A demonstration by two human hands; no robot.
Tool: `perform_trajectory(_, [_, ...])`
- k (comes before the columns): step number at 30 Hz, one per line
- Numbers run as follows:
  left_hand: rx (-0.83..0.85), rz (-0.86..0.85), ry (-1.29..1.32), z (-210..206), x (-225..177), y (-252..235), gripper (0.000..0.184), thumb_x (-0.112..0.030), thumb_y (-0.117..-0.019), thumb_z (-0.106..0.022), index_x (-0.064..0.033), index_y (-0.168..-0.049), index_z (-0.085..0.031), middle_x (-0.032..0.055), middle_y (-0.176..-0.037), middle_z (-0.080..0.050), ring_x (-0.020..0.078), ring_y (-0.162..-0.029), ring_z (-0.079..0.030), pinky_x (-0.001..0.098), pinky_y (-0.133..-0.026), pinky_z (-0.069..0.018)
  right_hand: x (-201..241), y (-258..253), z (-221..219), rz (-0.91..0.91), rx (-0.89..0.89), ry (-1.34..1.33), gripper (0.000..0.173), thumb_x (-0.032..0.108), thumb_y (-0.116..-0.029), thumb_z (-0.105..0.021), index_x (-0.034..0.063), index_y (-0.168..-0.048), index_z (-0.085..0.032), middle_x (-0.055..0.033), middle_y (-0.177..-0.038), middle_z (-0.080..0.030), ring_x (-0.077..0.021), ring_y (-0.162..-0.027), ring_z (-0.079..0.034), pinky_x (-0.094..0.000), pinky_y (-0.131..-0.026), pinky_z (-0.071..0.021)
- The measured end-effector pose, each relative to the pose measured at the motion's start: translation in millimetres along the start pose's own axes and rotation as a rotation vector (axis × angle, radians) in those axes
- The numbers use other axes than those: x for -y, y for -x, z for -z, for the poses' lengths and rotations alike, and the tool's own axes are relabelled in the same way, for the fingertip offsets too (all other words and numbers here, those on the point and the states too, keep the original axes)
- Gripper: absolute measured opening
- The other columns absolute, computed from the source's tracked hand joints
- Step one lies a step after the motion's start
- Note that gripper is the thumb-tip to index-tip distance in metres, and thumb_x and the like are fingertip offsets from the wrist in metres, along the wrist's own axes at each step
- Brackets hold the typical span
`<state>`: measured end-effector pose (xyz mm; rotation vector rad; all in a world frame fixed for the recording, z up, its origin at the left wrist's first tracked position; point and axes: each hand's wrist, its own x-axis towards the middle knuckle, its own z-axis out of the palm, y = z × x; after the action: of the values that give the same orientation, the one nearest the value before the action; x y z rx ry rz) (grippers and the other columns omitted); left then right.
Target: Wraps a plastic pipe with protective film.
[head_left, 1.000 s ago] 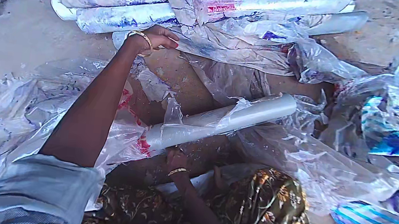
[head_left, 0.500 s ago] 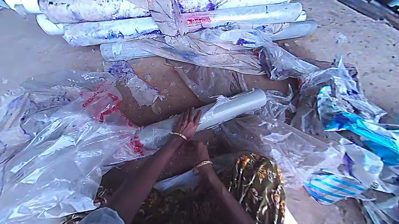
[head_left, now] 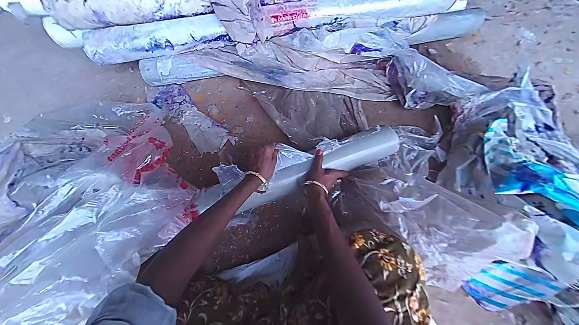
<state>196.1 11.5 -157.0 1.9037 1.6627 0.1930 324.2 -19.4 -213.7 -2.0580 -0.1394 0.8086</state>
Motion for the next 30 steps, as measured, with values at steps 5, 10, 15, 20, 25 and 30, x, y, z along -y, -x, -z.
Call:
perform_trajectory(5, [0.265, 0.106, 0.317, 22, 21, -41, 0.031, -0.012, -0.1106, -0.044, 0.0120, -0.114, -0.065, 0.0261, -0.110, -0.065, 0.0293, -0.099, -0.060, 0.0457, -0.093, -0.0458, 2, 3, 4, 0.021, -0.004, 0.018, 0.109, 0.044, -0.0911, -0.077, -0.0017, -0.161, -0.006, -0.0314, -0.151, -0.044, -0.0388, -0.138, -0.050, -0.0494, -0.113, -0.0416])
perform_trajectory(10, [0.597, 0.081, 0.593, 76, 8, -64, 0.034, -0.010, -0.1112, -0.034, -0.0014, -0.131, -0.060, 0.0097, -0.105, -0.070, 0.0124, -0.088, -0.066, 0.0303, -0.079, -0.0540, -1, 1, 3, 0.040, -0.023, 0.005, 0.111, 0.044, -0.0899, -0.078, 0.0001, -0.161, -0.006, -0.0300, -0.152, -0.044, -0.0375, -0.138, -0.050, -0.0475, -0.113, -0.0416])
perform_trajectory(15, [0.023, -0.112, 0.322, 76, -25, -17, 0.050, -0.032, -0.1088, -0.050, 0.0022, -0.145, -0.053, 0.0253, -0.138, -0.061, 0.0368, -0.132, -0.056, 0.0557, -0.110, -0.0395, -3, 2, -4, 0.032, -0.064, -0.007, 0.111, 0.050, -0.0893, -0.077, 0.0008, -0.161, -0.008, -0.0301, -0.153, -0.043, -0.0378, -0.139, -0.049, -0.0473, -0.114, -0.0412])
perform_trajectory(20, [0.068, 0.031, -0.241, -7, -5, 13, 0.086, -0.063, -0.0930, -0.065, 0.0012, -0.147, -0.048, 0.0266, -0.140, -0.057, 0.0422, -0.134, -0.052, 0.0583, -0.112, -0.0394, 1, 3, -18, -0.018, -0.111, -0.068, 0.107, 0.048, -0.0924, -0.073, 0.0013, -0.162, -0.006, -0.0307, -0.155, -0.039, -0.0382, -0.142, -0.046, -0.0457, -0.115, -0.0409])
perform_trajectory(25, [0.210, -0.073, -0.244, -7, 6, -6, 0.057, -0.047, -0.1096, -0.043, 0.0034, -0.106, -0.069, 0.0255, -0.106, -0.071, 0.0422, -0.109, -0.067, 0.0612, -0.092, -0.0494, 9, 2, -28, -0.071, -0.229, -0.098, 0.106, 0.051, -0.0912, -0.072, 0.0052, -0.163, -0.009, -0.0272, -0.155, -0.042, -0.0358, -0.141, -0.048, -0.0457, -0.113, -0.0429])
perform_trajectory(30, [0.258, -0.203, 0.030, 3, 21, -16, 0.049, -0.030, -0.1113, -0.046, 0.0131, -0.100, -0.065, 0.0297, -0.097, -0.065, 0.0421, -0.094, -0.065, 0.0580, -0.086, -0.0485, 4, 5, -25, -0.022, -0.216, -0.029, 0.106, 0.056, -0.0917, -0.070, 0.0020, -0.161, -0.011, -0.0285, -0.153, -0.043, -0.0369, -0.139, -0.050, -0.0475, -0.111, -0.0441])
